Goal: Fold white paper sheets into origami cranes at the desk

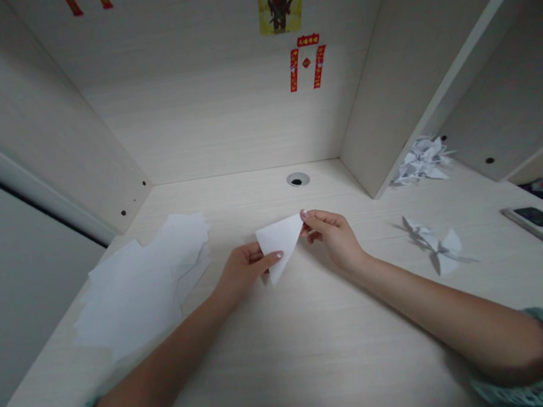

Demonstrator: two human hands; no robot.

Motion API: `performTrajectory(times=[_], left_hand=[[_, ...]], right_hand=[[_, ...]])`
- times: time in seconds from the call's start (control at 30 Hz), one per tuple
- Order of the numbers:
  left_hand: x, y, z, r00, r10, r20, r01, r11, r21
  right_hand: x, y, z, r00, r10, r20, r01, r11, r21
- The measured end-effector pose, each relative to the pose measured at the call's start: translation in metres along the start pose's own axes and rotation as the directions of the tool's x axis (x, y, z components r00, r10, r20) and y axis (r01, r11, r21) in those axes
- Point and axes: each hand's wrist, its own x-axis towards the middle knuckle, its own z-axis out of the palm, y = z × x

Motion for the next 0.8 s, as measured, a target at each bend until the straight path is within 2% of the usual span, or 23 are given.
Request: performTrajectory(times=[0.17, 0.3, 0.43, 0.53, 0.6, 0.63, 0.7, 0.77, 0.8], left_hand=[[0.000, 0.001, -0.001, 0.999, 0.002, -0.040, -0.003, 1.000, -0.029], [-0.001, 0.004, 0.000, 0.991, 0.044, -0.123, -0.052, 0.997, -0.056], [-0.002, 0.007, 0.001, 0.986, 0.087, -0.141, -0.093, 0.995, -0.033], [-0.003, 0.014, 0.000, 0.951, 0.157, -0.266, -0.148, 0.988, 0.053], [-0.003, 0.020, -0.002, 0.927, 0.162, -0.338, -0.160, 0.987, 0.034], [-0.004, 0.022, -0.003, 0.933, 0.146, -0.328, -0.152, 0.988, 0.009], [-0.004, 0.023, -0.004, 0.968, 0.099, -0.232, -0.108, 0.994, -0.027], [-0.004, 0.020, -0.005, 0.990, 0.051, -0.133, -0.052, 0.999, -0.007], [-0.005, 0.018, -0.005, 0.992, 0.034, -0.118, -0.032, 0.999, 0.023]], right_hand=[[-0.004, -0.003, 0.005, 0.999, 0.035, -0.021, -0.034, 0.999, 0.029], [-0.010, 0.002, 0.013, 0.982, 0.130, 0.140, -0.125, 0.991, -0.046], [-0.015, 0.007, 0.018, 0.975, 0.090, 0.203, -0.062, 0.988, -0.138], [-0.015, 0.008, 0.015, 0.972, 0.040, 0.230, 0.008, 0.979, -0.204], [-0.016, 0.008, 0.013, 0.961, 0.009, 0.277, 0.070, 0.959, -0.276], [-0.017, 0.007, 0.012, 0.953, -0.007, 0.303, 0.109, 0.941, -0.320], [-0.020, 0.006, 0.013, 0.936, -0.039, 0.349, 0.187, 0.897, -0.402], [-0.024, 0.005, 0.014, 0.923, -0.058, 0.381, 0.243, 0.855, -0.458], [-0.026, 0.004, 0.015, 0.918, -0.055, 0.392, 0.254, 0.843, -0.475]])
